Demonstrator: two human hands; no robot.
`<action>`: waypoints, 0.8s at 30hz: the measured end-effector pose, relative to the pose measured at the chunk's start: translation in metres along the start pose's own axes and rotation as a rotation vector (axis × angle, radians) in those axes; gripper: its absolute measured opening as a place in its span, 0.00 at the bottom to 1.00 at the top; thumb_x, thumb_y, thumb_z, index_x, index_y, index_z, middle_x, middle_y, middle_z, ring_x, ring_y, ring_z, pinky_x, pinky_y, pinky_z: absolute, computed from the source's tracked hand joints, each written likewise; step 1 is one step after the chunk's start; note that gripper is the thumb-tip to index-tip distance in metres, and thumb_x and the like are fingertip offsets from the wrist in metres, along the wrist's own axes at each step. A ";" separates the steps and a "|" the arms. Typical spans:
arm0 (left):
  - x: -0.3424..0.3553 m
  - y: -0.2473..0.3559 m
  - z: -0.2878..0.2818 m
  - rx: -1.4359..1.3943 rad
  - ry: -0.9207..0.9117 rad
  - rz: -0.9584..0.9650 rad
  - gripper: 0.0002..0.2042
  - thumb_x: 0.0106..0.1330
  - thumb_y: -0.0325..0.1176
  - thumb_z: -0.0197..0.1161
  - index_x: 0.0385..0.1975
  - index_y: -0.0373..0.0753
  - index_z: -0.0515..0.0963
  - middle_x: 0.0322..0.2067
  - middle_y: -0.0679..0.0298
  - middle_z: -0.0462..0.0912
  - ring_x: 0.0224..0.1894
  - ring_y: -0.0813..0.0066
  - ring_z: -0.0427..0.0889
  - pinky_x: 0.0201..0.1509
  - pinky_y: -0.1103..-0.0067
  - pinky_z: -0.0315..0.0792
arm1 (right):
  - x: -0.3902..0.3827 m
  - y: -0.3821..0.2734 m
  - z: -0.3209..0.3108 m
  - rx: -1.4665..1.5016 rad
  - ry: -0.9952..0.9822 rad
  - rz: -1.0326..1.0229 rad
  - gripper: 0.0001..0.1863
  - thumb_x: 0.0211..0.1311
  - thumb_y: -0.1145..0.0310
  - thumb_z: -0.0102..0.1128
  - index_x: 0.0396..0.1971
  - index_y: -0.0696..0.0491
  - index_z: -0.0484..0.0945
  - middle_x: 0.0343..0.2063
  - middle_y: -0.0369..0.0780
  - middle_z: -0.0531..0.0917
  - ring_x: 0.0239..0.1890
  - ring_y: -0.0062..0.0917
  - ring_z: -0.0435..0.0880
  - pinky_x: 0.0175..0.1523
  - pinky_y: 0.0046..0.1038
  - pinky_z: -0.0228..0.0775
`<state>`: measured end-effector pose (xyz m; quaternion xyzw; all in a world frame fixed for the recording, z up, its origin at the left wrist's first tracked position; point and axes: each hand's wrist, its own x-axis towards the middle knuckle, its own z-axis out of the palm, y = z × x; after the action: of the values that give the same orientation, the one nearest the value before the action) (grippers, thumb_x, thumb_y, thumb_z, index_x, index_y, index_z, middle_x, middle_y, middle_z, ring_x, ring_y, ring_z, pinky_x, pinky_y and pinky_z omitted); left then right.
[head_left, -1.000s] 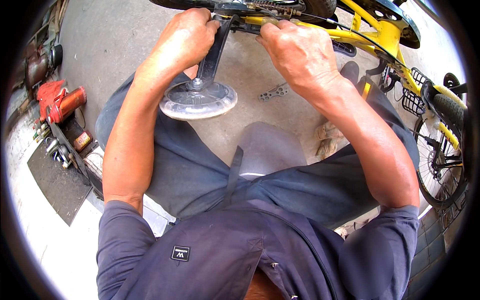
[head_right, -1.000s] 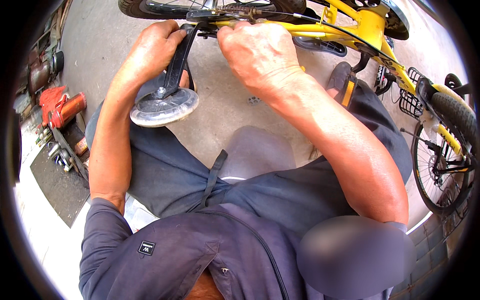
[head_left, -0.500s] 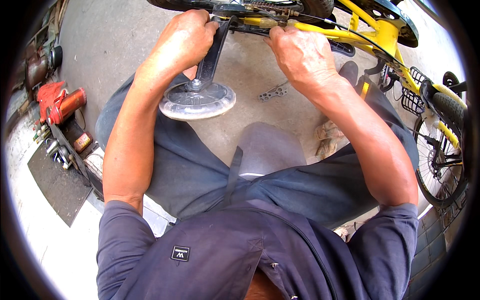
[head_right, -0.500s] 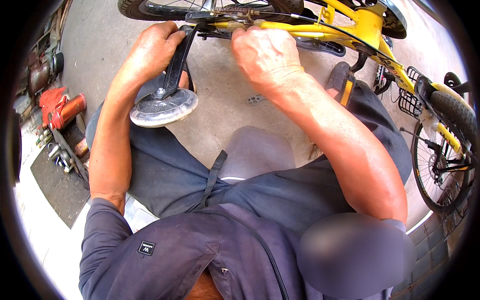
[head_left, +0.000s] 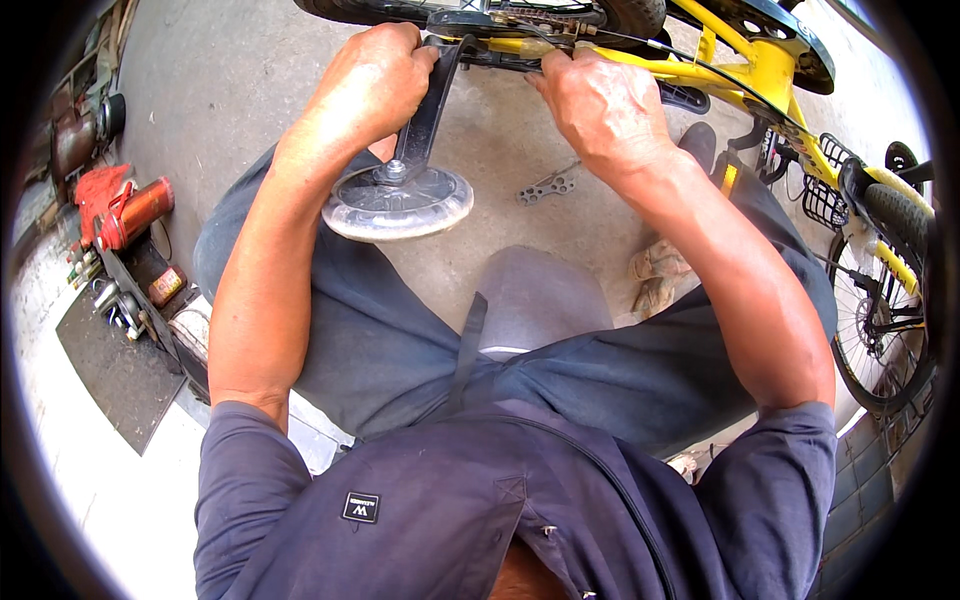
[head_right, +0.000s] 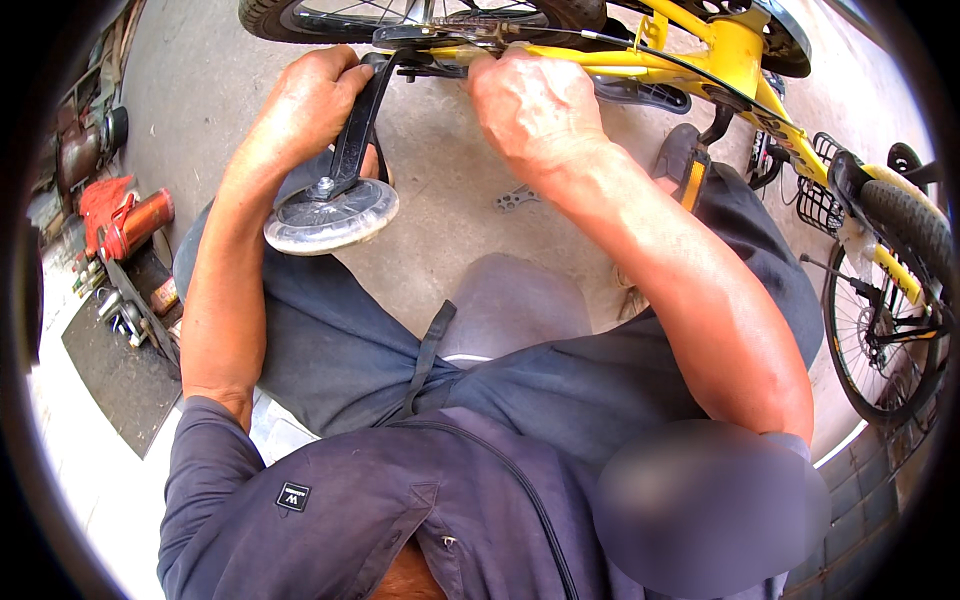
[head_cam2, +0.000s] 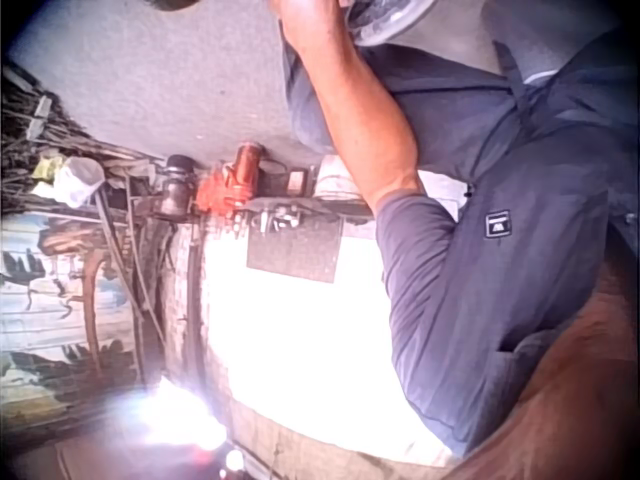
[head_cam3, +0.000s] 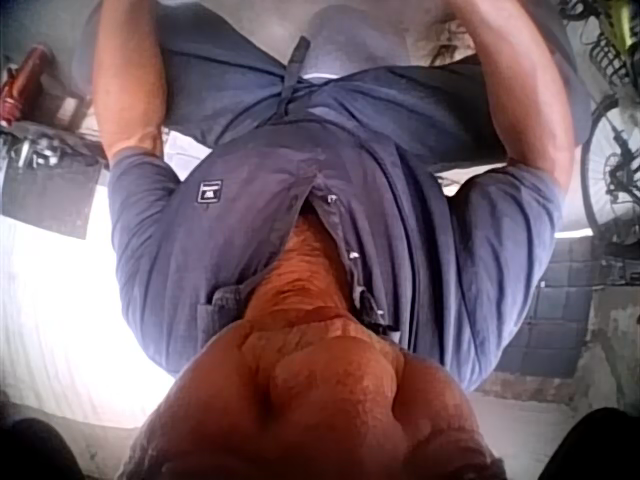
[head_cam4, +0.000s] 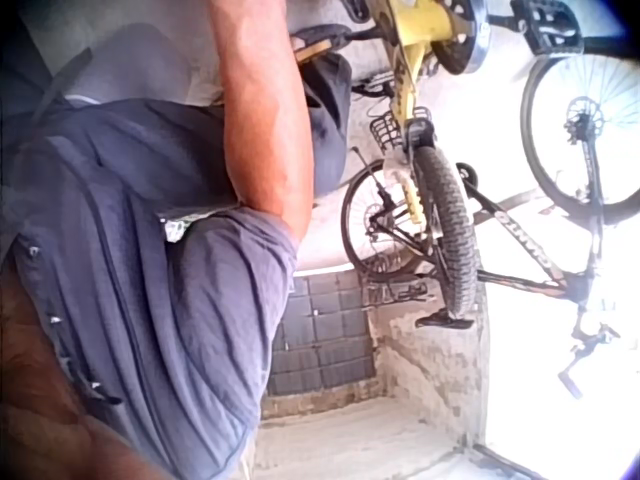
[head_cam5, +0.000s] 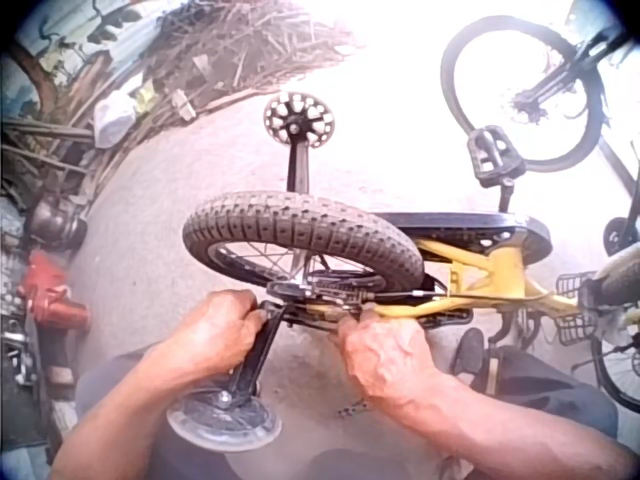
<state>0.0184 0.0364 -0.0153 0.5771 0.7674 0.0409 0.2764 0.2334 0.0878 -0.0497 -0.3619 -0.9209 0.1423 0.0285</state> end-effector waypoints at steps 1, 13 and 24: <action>-0.001 0.001 0.000 -0.010 -0.001 -0.012 0.15 0.66 0.38 0.54 0.34 0.29 0.77 0.29 0.44 0.80 0.35 0.48 0.81 0.41 0.65 0.72 | 0.000 0.000 0.001 0.011 0.009 0.005 0.08 0.55 0.70 0.55 0.30 0.55 0.81 0.27 0.47 0.83 0.32 0.40 0.85 0.37 0.37 0.78; 0.001 0.004 0.003 -0.068 -0.013 -0.075 0.15 0.66 0.37 0.54 0.34 0.28 0.77 0.29 0.44 0.80 0.34 0.50 0.81 0.41 0.66 0.72 | -0.005 0.009 0.024 0.059 0.106 0.019 0.14 0.63 0.58 0.58 0.29 0.55 0.77 0.25 0.47 0.80 0.29 0.42 0.82 0.33 0.39 0.75; 0.005 0.004 0.001 -0.103 -0.015 -0.071 0.15 0.66 0.37 0.54 0.33 0.27 0.77 0.28 0.43 0.79 0.34 0.49 0.80 0.42 0.65 0.72 | -0.009 0.024 0.042 0.148 0.109 0.042 0.16 0.63 0.56 0.59 0.26 0.55 0.78 0.19 0.47 0.81 0.26 0.44 0.82 0.31 0.42 0.74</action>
<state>0.0214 0.0418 -0.0160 0.5346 0.7823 0.0663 0.3129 0.2490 0.0886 -0.0959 -0.3854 -0.8970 0.1909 0.1021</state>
